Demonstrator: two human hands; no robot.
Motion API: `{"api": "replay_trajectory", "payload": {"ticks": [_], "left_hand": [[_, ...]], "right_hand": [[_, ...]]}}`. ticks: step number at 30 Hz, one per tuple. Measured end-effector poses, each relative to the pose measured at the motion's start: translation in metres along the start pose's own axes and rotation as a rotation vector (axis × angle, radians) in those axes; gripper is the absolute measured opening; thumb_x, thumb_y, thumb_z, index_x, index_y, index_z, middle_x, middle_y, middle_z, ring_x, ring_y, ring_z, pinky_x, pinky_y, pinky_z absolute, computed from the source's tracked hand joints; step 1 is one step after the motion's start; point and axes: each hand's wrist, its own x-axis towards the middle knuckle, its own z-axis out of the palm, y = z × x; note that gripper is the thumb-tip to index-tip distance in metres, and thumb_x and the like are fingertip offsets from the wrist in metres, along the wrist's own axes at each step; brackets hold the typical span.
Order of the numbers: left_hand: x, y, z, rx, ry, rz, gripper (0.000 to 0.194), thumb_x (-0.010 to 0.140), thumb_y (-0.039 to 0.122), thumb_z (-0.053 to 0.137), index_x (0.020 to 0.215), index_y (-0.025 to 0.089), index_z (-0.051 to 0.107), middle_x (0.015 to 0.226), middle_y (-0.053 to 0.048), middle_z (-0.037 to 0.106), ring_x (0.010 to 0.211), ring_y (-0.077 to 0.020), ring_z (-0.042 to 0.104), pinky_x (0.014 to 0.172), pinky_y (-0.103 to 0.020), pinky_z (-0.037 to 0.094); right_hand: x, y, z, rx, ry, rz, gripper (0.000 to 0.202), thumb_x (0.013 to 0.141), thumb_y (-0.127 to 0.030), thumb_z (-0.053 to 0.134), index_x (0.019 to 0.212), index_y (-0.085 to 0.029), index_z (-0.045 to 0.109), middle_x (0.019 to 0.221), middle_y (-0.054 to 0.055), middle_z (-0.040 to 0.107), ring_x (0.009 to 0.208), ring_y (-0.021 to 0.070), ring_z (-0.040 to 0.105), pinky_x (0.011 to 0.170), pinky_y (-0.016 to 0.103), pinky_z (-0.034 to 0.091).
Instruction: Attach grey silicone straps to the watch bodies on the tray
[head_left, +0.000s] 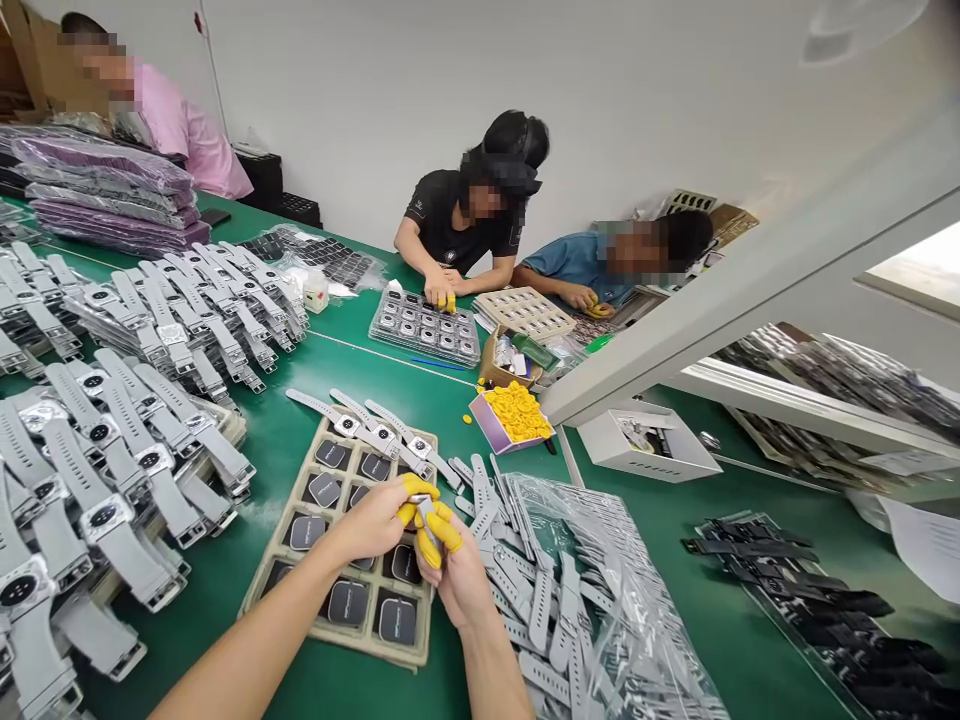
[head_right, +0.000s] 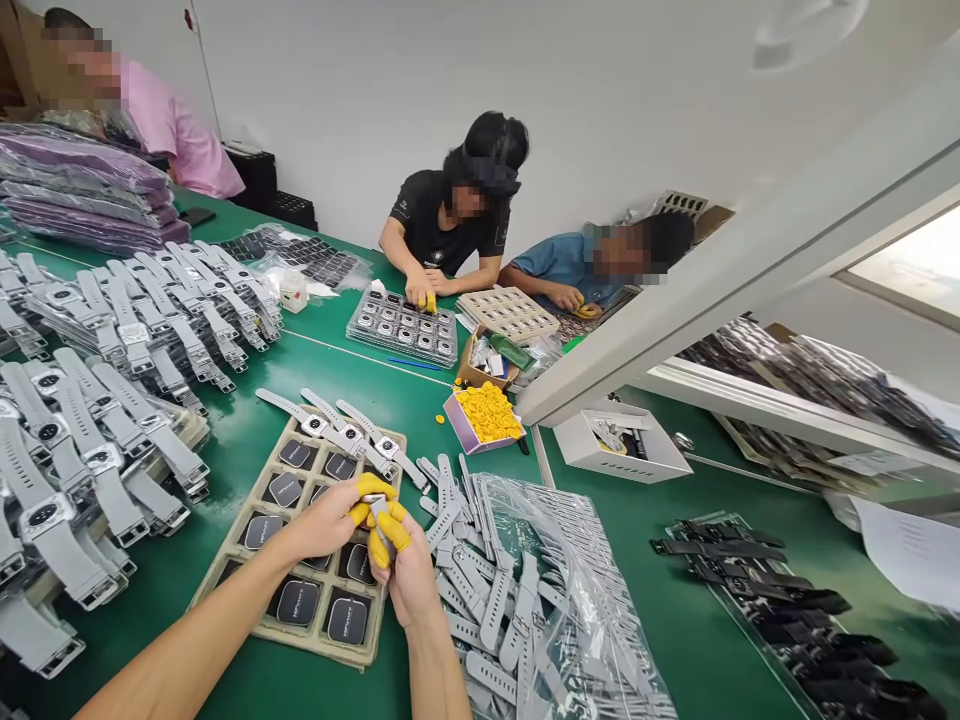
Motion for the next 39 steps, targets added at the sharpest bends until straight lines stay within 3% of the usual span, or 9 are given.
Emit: {"api": "replay_trajectory", "payload": {"ticks": [3,7,12,19,24,27,31,34,39], "left_hand": [[0.000,-0.001,0.003,0.021,0.014,-0.001,0.064,0.079,-0.003,0.040,0.132,0.023,0.066,0.125,-0.009,0.070,0.112,-0.0208,0.067,0.097,-0.034,0.056],[-0.003,0.003,0.003,0.138,-0.008,0.034,0.065,0.083,0.000,0.041,0.140,0.024,0.062,0.133,-0.010,0.065,0.122,-0.0218,0.062,0.110,-0.038,0.050],[-0.006,0.015,-0.001,0.169,-0.076,-0.023,0.045,0.102,0.022,0.038,0.142,0.022,0.059,0.136,-0.011,0.062,0.128,-0.0233,0.059,0.116,-0.039,0.046],[-0.007,0.020,-0.001,0.434,-0.103,0.016,0.038,0.093,0.015,0.046,0.123,0.019,0.069,0.110,-0.010,0.065,0.108,-0.0250,0.062,0.101,-0.038,0.053],[-0.006,0.016,-0.004,0.196,-0.070,-0.037,0.039,0.101,0.021,0.040,0.128,0.022,0.067,0.115,-0.008,0.068,0.109,-0.0211,0.064,0.103,-0.036,0.052],[-0.005,0.011,-0.002,-0.035,-0.029,-0.063,0.037,0.099,0.029,0.055,0.135,0.022,0.063,0.123,-0.010,0.069,0.110,-0.0217,0.067,0.099,-0.035,0.055],[0.000,0.007,0.005,-0.295,0.113,-0.133,0.028,0.089,0.035,0.072,0.112,0.019,0.068,0.106,-0.008,0.073,0.096,-0.0206,0.070,0.088,-0.032,0.057],[0.006,0.005,0.007,-0.505,0.253,-0.188,0.035,0.080,0.045,0.081,0.093,0.017,0.064,0.090,-0.004,0.071,0.080,-0.0182,0.069,0.074,-0.030,0.058],[0.014,-0.002,-0.017,-0.677,0.679,-0.293,0.051,0.075,0.053,0.082,0.102,0.018,0.055,0.093,-0.006,0.074,0.060,-0.0164,0.070,0.051,-0.025,0.054]], "right_hand": [[0.000,-0.001,0.001,0.024,-0.004,0.007,0.035,0.082,-0.049,0.079,0.078,-0.021,0.057,0.047,-0.010,0.043,0.037,0.0049,0.025,0.036,0.017,0.021],[0.001,-0.002,-0.001,0.093,-0.003,0.016,0.037,0.080,-0.051,0.080,0.077,-0.022,0.057,0.047,-0.011,0.039,0.037,0.0041,0.022,0.035,0.017,0.019],[0.002,-0.003,-0.005,0.091,0.026,0.020,0.041,0.077,-0.052,0.081,0.072,-0.022,0.054,0.046,-0.011,0.036,0.036,0.0037,0.019,0.034,0.017,0.017],[-0.001,-0.005,-0.003,0.064,0.079,0.098,0.041,0.074,-0.049,0.084,0.063,-0.022,0.054,0.045,-0.009,0.033,0.037,0.0041,0.016,0.035,0.021,0.010],[-0.001,-0.004,-0.002,0.044,0.048,0.062,0.042,0.075,-0.054,0.083,0.067,-0.023,0.055,0.045,-0.010,0.033,0.037,0.0051,0.019,0.035,0.020,0.014],[-0.001,-0.008,-0.002,0.047,0.060,0.047,0.044,0.074,-0.058,0.082,0.071,-0.023,0.056,0.047,-0.009,0.041,0.038,0.0056,0.024,0.036,0.020,0.020],[-0.004,-0.011,-0.002,-0.030,0.064,0.016,0.044,0.082,-0.063,0.075,0.078,-0.022,0.058,0.056,-0.005,0.052,0.043,0.0079,0.037,0.041,0.021,0.030],[-0.007,-0.010,-0.002,-0.124,0.015,0.074,0.047,0.085,-0.067,0.070,0.082,-0.022,0.060,0.054,-0.007,0.046,0.042,0.0065,0.030,0.041,0.021,0.023],[-0.010,-0.010,-0.005,-0.329,-0.124,0.207,0.051,0.088,-0.070,0.063,0.084,-0.020,0.062,0.053,-0.009,0.042,0.043,0.0057,0.021,0.042,0.022,0.012]]}}
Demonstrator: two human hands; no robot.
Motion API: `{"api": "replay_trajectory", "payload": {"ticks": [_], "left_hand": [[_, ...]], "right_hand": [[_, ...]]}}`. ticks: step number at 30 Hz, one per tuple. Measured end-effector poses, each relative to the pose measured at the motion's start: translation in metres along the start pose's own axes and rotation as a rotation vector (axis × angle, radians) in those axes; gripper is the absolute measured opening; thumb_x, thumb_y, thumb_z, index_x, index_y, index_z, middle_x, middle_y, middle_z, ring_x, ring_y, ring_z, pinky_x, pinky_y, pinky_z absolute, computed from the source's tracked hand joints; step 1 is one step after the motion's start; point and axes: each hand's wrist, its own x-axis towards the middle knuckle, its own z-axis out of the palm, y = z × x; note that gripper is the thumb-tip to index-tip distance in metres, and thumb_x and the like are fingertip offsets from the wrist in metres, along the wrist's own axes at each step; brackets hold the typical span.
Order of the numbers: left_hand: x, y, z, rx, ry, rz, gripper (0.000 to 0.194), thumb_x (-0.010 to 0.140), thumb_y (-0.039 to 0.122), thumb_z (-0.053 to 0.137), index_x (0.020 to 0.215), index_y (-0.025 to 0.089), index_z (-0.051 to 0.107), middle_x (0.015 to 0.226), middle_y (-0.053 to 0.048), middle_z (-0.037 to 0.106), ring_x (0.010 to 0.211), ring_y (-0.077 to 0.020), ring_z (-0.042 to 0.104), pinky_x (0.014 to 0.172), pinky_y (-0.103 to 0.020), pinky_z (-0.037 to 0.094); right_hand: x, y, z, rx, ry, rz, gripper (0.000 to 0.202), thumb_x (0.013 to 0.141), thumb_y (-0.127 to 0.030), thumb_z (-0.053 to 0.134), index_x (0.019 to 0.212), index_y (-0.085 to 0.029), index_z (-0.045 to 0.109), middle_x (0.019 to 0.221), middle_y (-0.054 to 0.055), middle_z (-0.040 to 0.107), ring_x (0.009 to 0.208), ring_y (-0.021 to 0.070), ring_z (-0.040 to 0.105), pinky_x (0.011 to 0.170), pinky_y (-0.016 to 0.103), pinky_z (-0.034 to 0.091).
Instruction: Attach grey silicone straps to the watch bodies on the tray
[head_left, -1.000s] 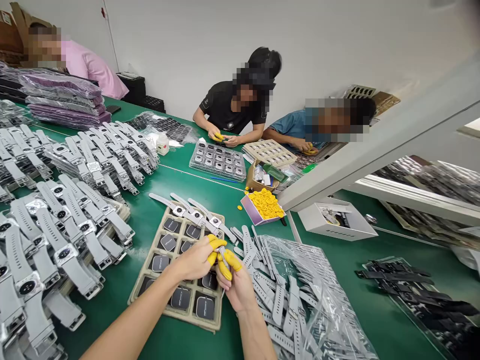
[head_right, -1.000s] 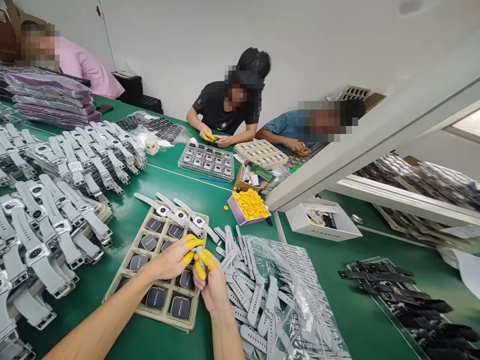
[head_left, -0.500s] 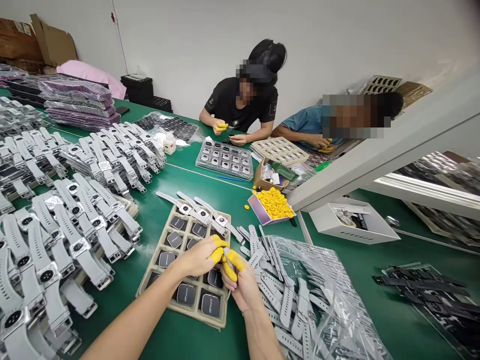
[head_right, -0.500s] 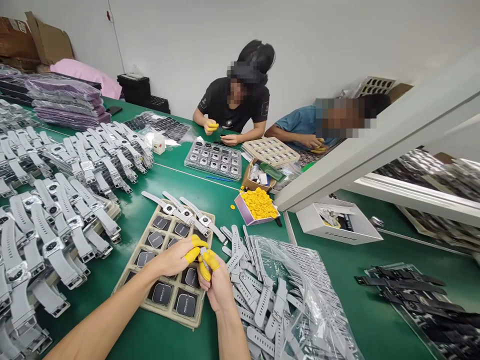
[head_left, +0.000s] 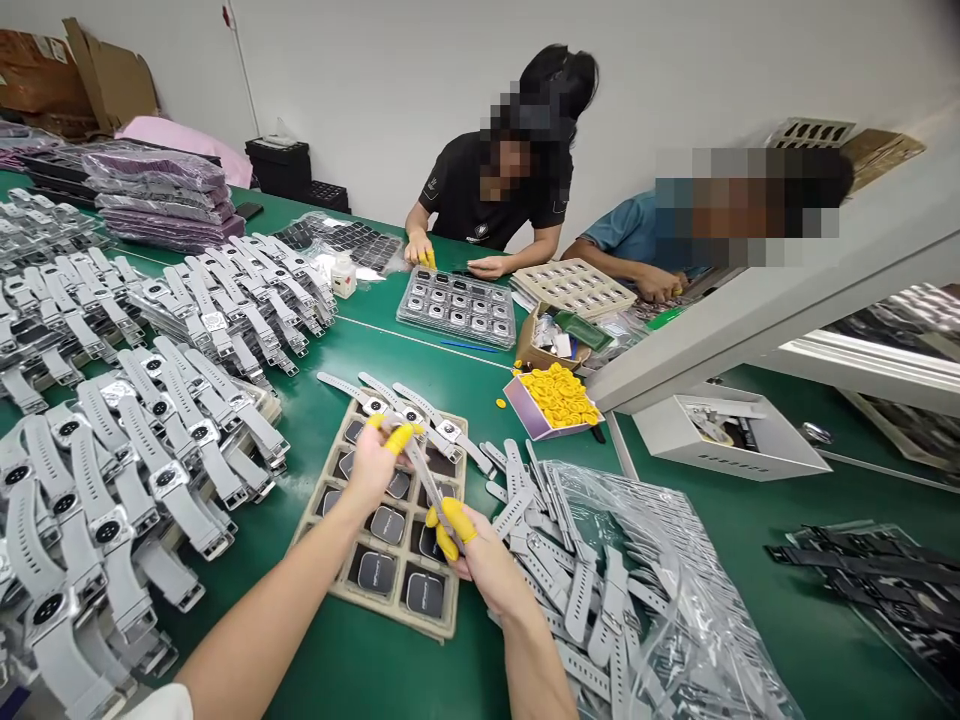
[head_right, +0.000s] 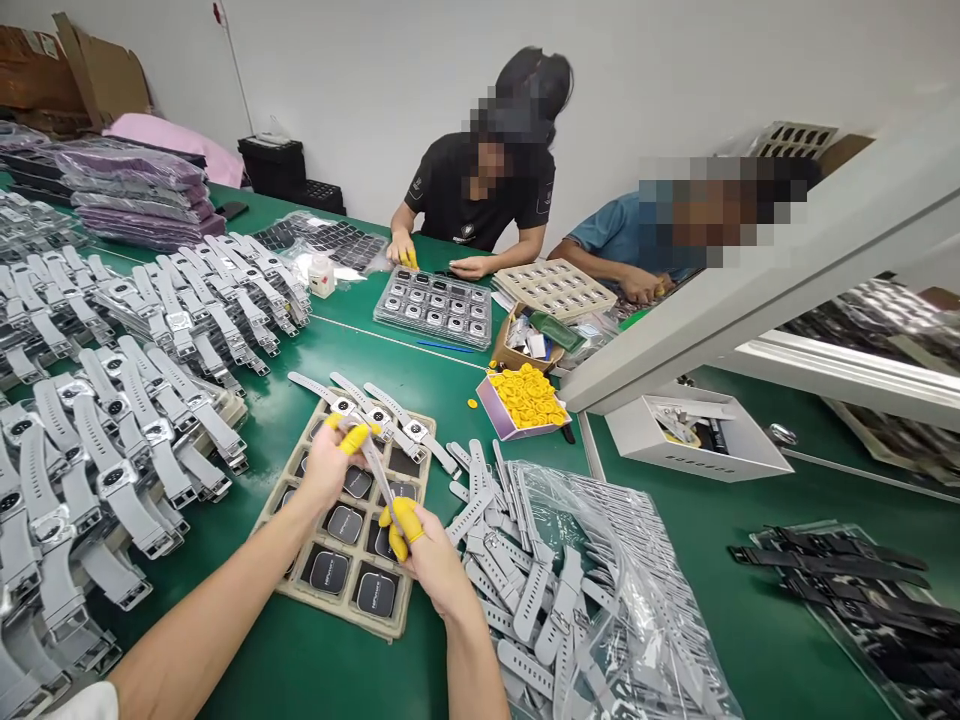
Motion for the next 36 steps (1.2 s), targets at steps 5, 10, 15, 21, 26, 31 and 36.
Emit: {"api": "replay_trajectory", "payload": {"ticks": [5,10,15,21,26,31,36], "left_hand": [[0.002,0.001,-0.005,0.104,0.014,-0.062,0.044,0.085,0.047,0.072,0.115,0.018,0.057,0.089,-0.005,0.075,0.060,-0.0178,0.070,0.053,-0.027,0.055],[-0.022,-0.019,0.009,0.496,-0.569,0.080,0.037,0.091,0.020,0.056,0.127,0.019,0.067,0.115,-0.012,0.072,0.106,-0.0260,0.070,0.093,-0.041,0.058],[-0.022,-0.023,0.002,0.673,-0.763,0.339,0.056,0.089,0.005,0.044,0.138,0.023,0.064,0.134,-0.012,0.064,0.127,-0.0258,0.060,0.113,-0.046,0.047],[-0.019,-0.016,0.000,0.687,-0.781,0.356,0.053,0.094,0.005,0.040,0.139,0.022,0.063,0.133,-0.012,0.064,0.125,-0.0251,0.061,0.112,-0.046,0.048],[-0.022,-0.017,0.003,0.701,-0.717,0.332,0.050,0.096,0.009,0.039,0.139,0.021,0.062,0.134,-0.012,0.063,0.128,-0.0252,0.059,0.114,-0.044,0.046],[-0.027,-0.007,0.005,0.694,-0.740,0.267,0.044,0.102,0.021,0.040,0.141,0.023,0.061,0.136,-0.012,0.060,0.130,-0.0252,0.057,0.116,-0.042,0.044],[-0.030,0.006,0.006,0.847,-0.746,0.285,0.042,0.103,0.025,0.037,0.138,0.020,0.062,0.127,-0.012,0.061,0.123,-0.0259,0.060,0.112,-0.043,0.048]], "right_hand": [[0.003,-0.003,-0.007,-0.080,0.154,-0.118,0.048,0.082,-0.067,0.072,0.080,-0.021,0.058,0.060,-0.006,0.055,0.044,0.0072,0.034,0.043,0.023,0.026],[0.005,-0.003,-0.007,0.057,0.180,-0.201,0.041,0.083,-0.060,0.074,0.084,-0.022,0.057,0.062,-0.004,0.059,0.048,0.0097,0.046,0.048,0.023,0.037],[0.003,-0.004,-0.005,0.158,0.086,-0.125,0.034,0.081,-0.049,0.077,0.084,-0.022,0.057,0.055,-0.007,0.055,0.039,0.0059,0.034,0.040,0.021,0.027],[0.004,-0.005,-0.005,0.283,0.061,-0.121,0.032,0.079,-0.046,0.078,0.082,-0.020,0.059,0.049,-0.009,0.050,0.036,0.0034,0.024,0.036,0.018,0.020],[0.008,-0.005,0.000,0.395,0.076,-0.160,0.032,0.078,-0.043,0.080,0.079,-0.021,0.056,0.047,-0.011,0.044,0.036,0.0033,0.022,0.035,0.017,0.018],[0.010,-0.005,0.003,0.493,0.113,-0.187,0.036,0.074,-0.041,0.084,0.074,-0.022,0.053,0.047,-0.012,0.041,0.036,0.0027,0.020,0.033,0.016,0.018],[0.010,-0.004,0.003,0.429,0.149,-0.152,0.038,0.074,-0.044,0.083,0.072,-0.022,0.051,0.046,-0.012,0.039,0.036,0.0026,0.020,0.034,0.016,0.017]]}}
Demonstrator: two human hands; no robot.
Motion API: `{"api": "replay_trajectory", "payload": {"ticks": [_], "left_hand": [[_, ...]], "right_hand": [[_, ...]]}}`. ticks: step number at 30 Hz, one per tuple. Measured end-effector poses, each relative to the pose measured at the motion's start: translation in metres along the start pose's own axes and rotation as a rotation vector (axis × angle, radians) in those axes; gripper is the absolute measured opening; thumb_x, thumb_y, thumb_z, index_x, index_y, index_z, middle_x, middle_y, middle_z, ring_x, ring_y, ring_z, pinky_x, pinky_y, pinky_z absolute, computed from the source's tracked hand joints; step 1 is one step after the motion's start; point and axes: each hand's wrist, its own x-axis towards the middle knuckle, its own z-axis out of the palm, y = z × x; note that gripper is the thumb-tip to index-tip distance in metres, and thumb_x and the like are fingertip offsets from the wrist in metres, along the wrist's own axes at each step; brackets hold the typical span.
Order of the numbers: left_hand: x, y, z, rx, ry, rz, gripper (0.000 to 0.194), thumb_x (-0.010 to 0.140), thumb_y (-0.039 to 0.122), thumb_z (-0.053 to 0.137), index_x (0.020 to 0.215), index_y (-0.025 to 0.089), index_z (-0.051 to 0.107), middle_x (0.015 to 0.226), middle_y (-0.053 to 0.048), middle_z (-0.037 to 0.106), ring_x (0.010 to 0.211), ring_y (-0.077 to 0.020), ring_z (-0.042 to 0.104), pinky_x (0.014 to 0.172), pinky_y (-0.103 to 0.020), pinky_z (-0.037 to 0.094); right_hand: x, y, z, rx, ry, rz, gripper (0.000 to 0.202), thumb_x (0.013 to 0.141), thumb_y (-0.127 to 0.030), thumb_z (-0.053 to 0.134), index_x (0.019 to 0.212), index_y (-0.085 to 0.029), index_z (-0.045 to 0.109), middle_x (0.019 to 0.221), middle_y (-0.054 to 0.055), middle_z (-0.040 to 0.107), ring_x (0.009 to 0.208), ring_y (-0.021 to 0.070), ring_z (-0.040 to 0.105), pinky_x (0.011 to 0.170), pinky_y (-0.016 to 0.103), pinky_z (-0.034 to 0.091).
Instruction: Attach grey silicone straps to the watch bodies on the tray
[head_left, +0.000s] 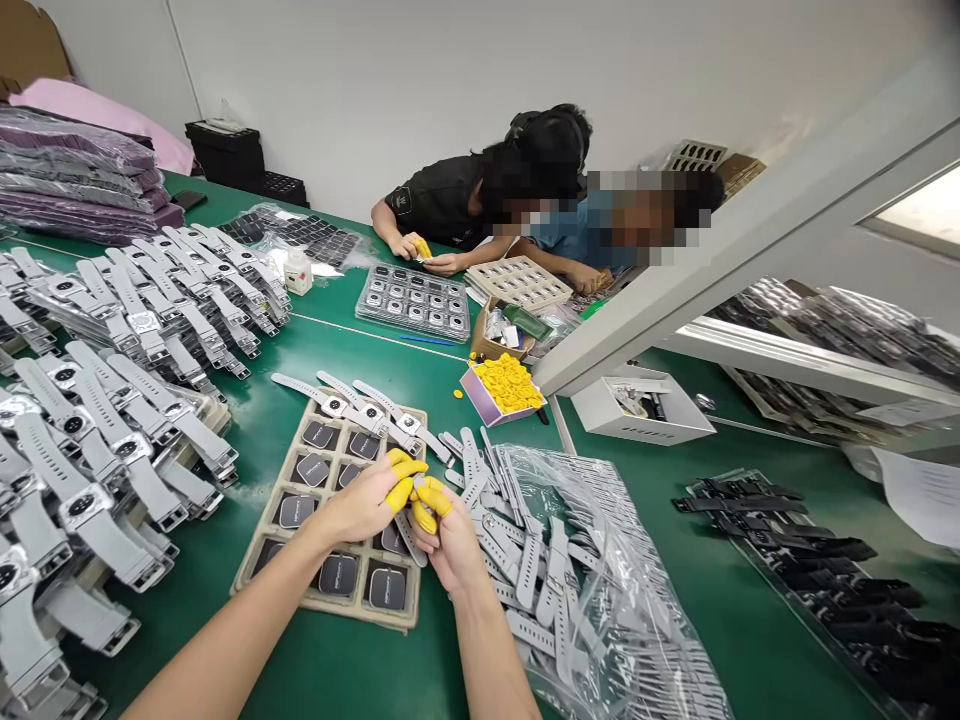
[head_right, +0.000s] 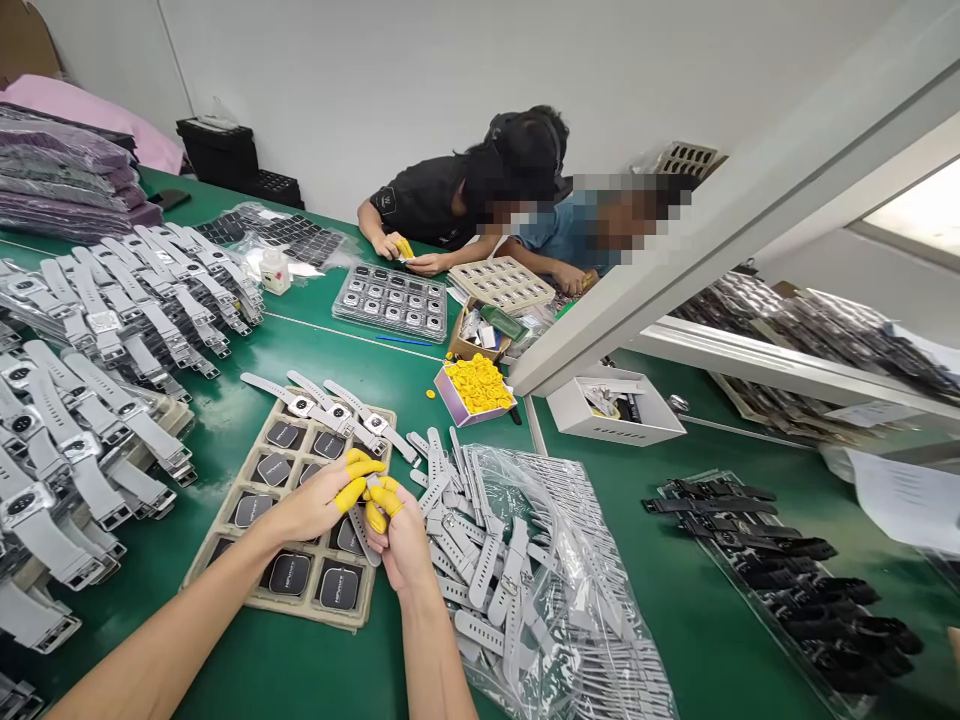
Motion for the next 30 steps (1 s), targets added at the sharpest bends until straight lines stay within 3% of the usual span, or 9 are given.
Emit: {"api": "replay_trajectory", "payload": {"ticks": [5,9,13,17,22,25,27,30], "left_hand": [[-0.001,-0.001,-0.003,0.227,-0.038,0.025,0.037,0.096,0.019,0.046,0.127,0.017,0.066,0.120,-0.013,0.062,0.115,-0.0286,0.061,0.103,-0.045,0.052],[-0.002,0.001,-0.006,0.119,-0.047,0.009,0.037,0.101,0.021,0.040,0.127,0.020,0.066,0.119,-0.011,0.064,0.113,-0.0247,0.063,0.103,-0.041,0.052],[-0.003,0.004,-0.007,0.018,-0.056,-0.028,0.041,0.103,0.025,0.040,0.138,0.023,0.061,0.129,-0.011,0.064,0.122,-0.0247,0.061,0.109,-0.041,0.049],[-0.003,-0.003,-0.004,-0.061,0.015,-0.053,0.052,0.098,0.025,0.049,0.150,0.023,0.051,0.139,-0.012,0.063,0.126,-0.0274,0.060,0.109,-0.042,0.050],[0.000,-0.016,-0.009,-0.218,0.214,-0.196,0.051,0.096,0.032,0.058,0.146,0.020,0.053,0.124,-0.013,0.070,0.112,-0.0282,0.066,0.098,-0.042,0.053],[0.002,-0.017,-0.019,-0.420,0.272,-0.280,0.061,0.090,0.032,0.069,0.146,0.021,0.050,0.123,-0.011,0.071,0.088,-0.0197,0.069,0.076,-0.031,0.055],[0.002,-0.015,-0.026,-0.531,0.208,-0.400,0.061,0.085,0.033,0.075,0.140,0.020,0.053,0.110,-0.008,0.074,0.062,-0.0114,0.060,0.056,-0.024,0.047],[0.002,-0.012,-0.034,-0.700,0.020,-0.545,0.046,0.086,0.039,0.075,0.122,0.014,0.062,0.085,-0.006,0.075,0.043,-0.0054,0.042,0.043,-0.020,0.030]], "right_hand": [[-0.001,0.001,-0.002,-0.088,0.011,0.059,0.037,0.072,-0.044,0.081,0.072,-0.022,0.051,0.046,-0.012,0.038,0.037,0.0024,0.018,0.035,0.017,0.015],[-0.002,-0.001,-0.002,-0.091,-0.026,0.052,0.036,0.075,-0.045,0.079,0.072,-0.023,0.051,0.045,-0.012,0.038,0.037,0.0031,0.018,0.036,0.018,0.015],[0.000,0.001,-0.005,-0.102,-0.023,0.002,0.038,0.079,-0.050,0.078,0.076,-0.023,0.052,0.046,-0.011,0.041,0.037,0.0047,0.021,0.037,0.019,0.019],[0.003,0.002,-0.014,-0.335,0.005,-0.147,0.040,0.085,-0.060,0.073,0.086,-0.023,0.057,0.052,-0.009,0.048,0.043,0.0083,0.032,0.042,0.022,0.027],[0.005,-0.004,-0.026,-0.597,0.028,-0.232,0.036,0.090,-0.059,0.070,0.087,-0.023,0.064,0.065,-0.005,0.052,0.056,0.0125,0.038,0.051,0.026,0.034],[0.005,-0.008,-0.031,-0.711,0.046,-0.273,0.029,0.093,-0.053,0.067,0.090,-0.024,0.069,0.073,-0.002,0.057,0.065,0.0160,0.046,0.061,0.029,0.040],[0.006,-0.010,-0.035,-0.831,0.098,-0.350,0.025,0.095,-0.047,0.063,0.090,-0.024,0.071,0.081,0.001,0.063,0.074,0.0190,0.053,0.069,0.031,0.044],[0.009,-0.012,-0.045,-0.975,0.232,-0.465,0.025,0.094,-0.043,0.059,0.084,-0.024,0.071,0.087,0.005,0.067,0.081,0.0231,0.057,0.077,0.036,0.046]]}}
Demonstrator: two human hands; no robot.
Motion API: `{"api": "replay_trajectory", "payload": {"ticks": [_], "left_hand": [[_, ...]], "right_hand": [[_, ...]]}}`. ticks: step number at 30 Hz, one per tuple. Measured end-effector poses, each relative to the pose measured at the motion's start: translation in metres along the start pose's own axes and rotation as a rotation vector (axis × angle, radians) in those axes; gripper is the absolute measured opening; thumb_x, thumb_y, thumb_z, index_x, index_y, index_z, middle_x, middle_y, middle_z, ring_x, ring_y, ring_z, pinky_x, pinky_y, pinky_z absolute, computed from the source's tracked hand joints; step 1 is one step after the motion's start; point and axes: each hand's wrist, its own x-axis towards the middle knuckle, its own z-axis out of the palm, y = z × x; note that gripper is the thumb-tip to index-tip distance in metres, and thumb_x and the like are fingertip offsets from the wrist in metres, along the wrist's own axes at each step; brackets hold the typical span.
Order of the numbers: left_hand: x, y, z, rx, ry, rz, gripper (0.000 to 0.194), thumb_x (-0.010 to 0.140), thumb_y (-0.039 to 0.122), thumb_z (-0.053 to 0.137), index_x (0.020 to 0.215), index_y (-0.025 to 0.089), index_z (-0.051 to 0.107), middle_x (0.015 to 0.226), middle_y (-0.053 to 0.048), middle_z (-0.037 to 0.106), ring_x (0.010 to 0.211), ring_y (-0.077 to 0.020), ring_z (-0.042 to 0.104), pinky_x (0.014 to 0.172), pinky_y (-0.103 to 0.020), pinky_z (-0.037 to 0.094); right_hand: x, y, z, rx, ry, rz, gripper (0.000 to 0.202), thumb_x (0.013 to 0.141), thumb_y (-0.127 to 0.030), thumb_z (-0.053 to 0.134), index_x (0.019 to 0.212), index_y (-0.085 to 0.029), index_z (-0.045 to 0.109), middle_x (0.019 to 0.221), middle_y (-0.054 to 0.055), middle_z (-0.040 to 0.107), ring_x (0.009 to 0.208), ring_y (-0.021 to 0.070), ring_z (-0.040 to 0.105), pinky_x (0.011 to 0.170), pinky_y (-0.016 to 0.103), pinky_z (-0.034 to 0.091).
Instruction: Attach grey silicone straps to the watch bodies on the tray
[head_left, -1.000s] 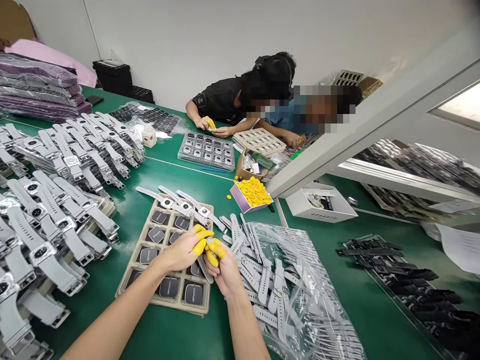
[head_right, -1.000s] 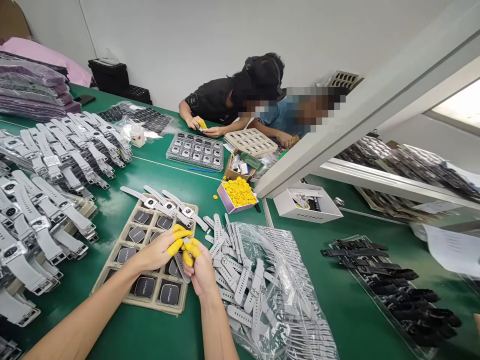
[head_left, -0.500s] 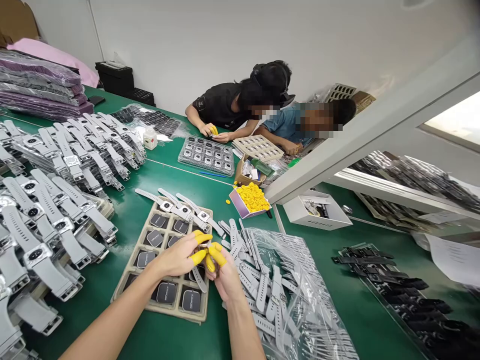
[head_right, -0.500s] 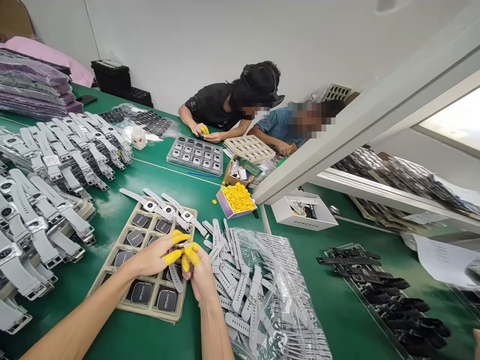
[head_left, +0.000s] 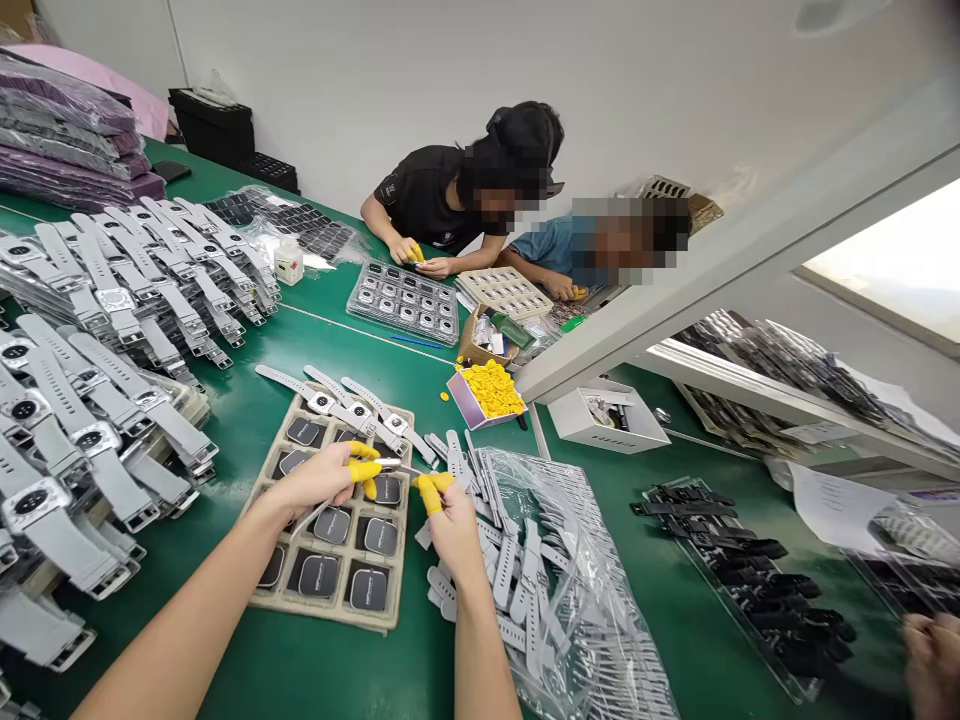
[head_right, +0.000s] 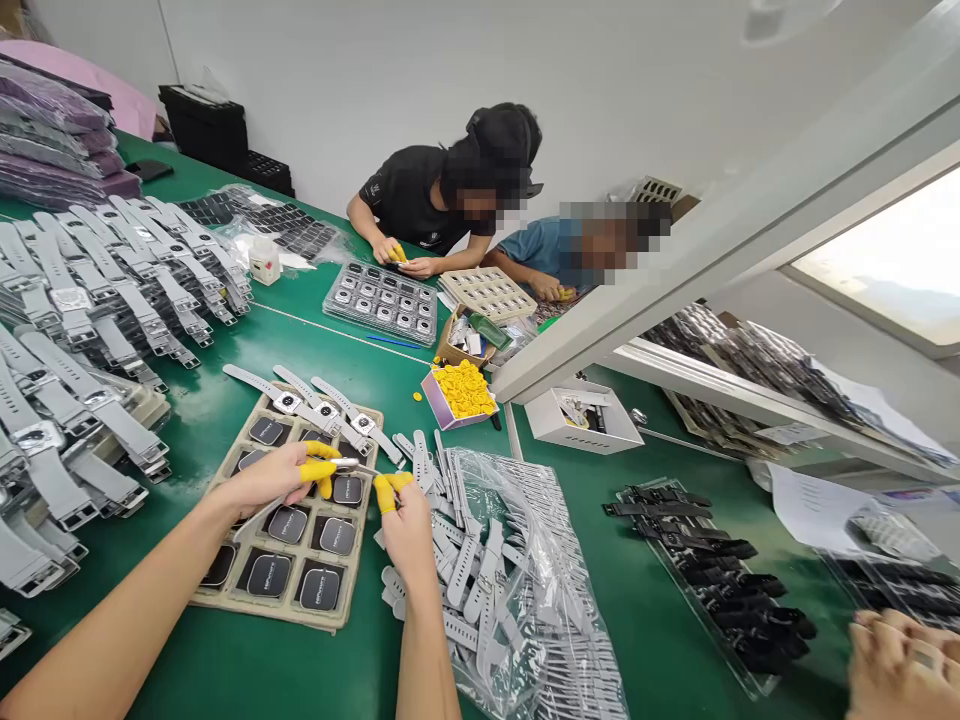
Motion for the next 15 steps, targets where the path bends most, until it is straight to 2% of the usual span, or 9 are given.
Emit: {"api": "replay_trajectory", "payload": {"ticks": [2,5,10,13,15], "left_hand": [[-0.001,0.003,-0.002,-0.163,-0.053,-0.050,0.040,0.087,0.038,0.073,0.116,0.013,0.065,0.080,-0.006,0.074,0.040,-0.0042,0.039,0.042,-0.019,0.025],[0.002,0.004,-0.004,-0.435,0.040,-0.039,0.032,0.083,0.029,0.075,0.111,0.015,0.068,0.085,-0.006,0.073,0.043,-0.0037,0.042,0.041,-0.017,0.024],[0.009,0.000,-0.004,-0.608,0.100,-0.026,0.022,0.078,0.017,0.074,0.100,0.014,0.074,0.088,-0.009,0.074,0.051,-0.0065,0.048,0.041,-0.016,0.033],[0.009,0.000,-0.006,-0.688,0.143,0.054,0.025,0.074,0.011,0.072,0.099,0.012,0.076,0.084,-0.008,0.073,0.052,-0.0067,0.049,0.041,-0.015,0.033],[0.008,0.001,-0.009,-0.761,0.126,0.122,0.027,0.074,0.012,0.069,0.099,0.011,0.077,0.085,-0.009,0.073,0.053,-0.0067,0.049,0.041,-0.016,0.034]], "right_hand": [[0.001,0.007,-0.004,-0.078,0.083,0.018,0.026,0.093,-0.044,0.058,0.080,-0.024,0.070,0.082,0.007,0.067,0.076,0.0244,0.057,0.074,0.038,0.045],[0.001,0.017,-0.008,-0.158,0.153,0.059,0.027,0.090,-0.044,0.056,0.087,-0.023,0.072,0.077,0.008,0.068,0.069,0.0248,0.057,0.068,0.039,0.043],[0.000,0.019,-0.009,-0.234,0.135,0.115,0.035,0.086,-0.042,0.057,0.104,-0.018,0.075,0.070,0.006,0.068,0.058,0.0222,0.053,0.059,0.036,0.040],[-0.003,0.011,-0.008,-0.149,0.123,0.166,0.041,0.088,-0.044,0.059,0.118,-0.018,0.072,0.067,0.002,0.066,0.052,0.0190,0.048,0.053,0.033,0.037],[-0.005,0.006,-0.004,-0.055,0.106,0.158,0.040,0.091,-0.045,0.060,0.121,-0.020,0.070,0.068,0.001,0.066,0.053,0.0180,0.048,0.053,0.032,0.038]]}}
